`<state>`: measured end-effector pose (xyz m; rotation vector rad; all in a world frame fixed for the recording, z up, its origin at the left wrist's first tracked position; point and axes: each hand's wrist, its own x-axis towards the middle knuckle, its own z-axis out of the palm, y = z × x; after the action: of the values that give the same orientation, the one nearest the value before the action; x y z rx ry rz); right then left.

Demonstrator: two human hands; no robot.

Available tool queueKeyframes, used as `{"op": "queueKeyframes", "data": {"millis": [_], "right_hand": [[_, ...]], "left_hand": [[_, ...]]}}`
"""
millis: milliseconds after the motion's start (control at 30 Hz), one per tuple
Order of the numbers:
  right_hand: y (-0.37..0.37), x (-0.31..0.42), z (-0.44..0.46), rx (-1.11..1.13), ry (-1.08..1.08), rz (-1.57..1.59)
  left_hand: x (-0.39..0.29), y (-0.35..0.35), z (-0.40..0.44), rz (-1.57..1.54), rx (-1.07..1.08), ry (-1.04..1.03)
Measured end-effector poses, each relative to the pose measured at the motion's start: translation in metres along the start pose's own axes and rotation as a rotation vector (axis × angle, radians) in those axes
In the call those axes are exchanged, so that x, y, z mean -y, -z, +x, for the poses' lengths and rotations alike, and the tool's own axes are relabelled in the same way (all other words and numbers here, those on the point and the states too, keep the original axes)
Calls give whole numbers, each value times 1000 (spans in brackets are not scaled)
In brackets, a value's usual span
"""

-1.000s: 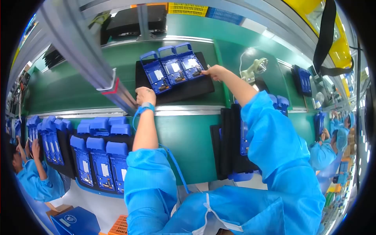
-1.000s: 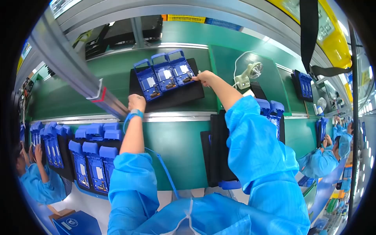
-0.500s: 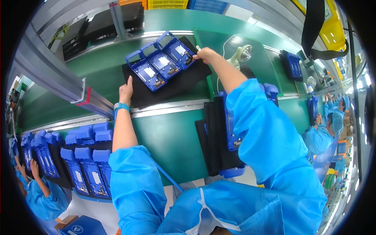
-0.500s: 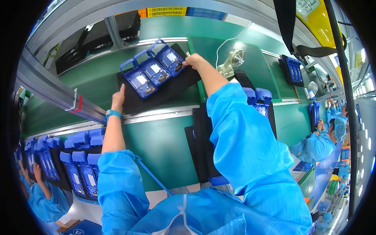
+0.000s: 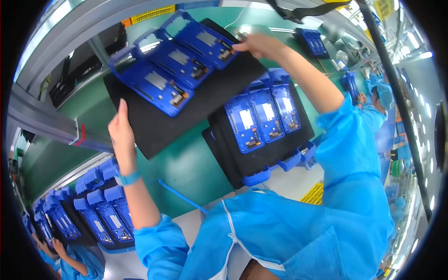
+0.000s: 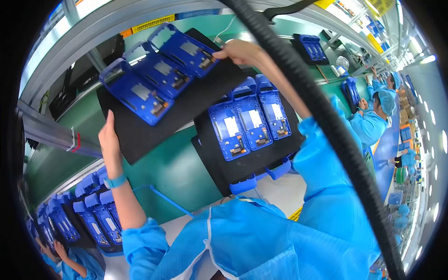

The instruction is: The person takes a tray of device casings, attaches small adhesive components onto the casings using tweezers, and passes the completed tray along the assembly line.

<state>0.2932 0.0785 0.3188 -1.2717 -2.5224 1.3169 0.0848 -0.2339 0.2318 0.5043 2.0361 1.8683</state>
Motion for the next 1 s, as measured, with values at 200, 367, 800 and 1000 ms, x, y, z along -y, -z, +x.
{"op": "queueKeyframes", "data": {"millis": [200, 367, 800, 1000], "right_hand": [[32, -91, -135, -162, -179, 256], [37, -171, -211, -262, -289, 432], [-4, -274, -210, -291, -367, 523], [-13, -281, -210, -313, -255, 519]], "left_hand": [[-27, -49, -119, 66, 133, -173], [8, -95, -174, -66, 291, -121], [192, -124, -165, 275, 214, -11], [260, -125, -147, 110, 490, -18]]}}
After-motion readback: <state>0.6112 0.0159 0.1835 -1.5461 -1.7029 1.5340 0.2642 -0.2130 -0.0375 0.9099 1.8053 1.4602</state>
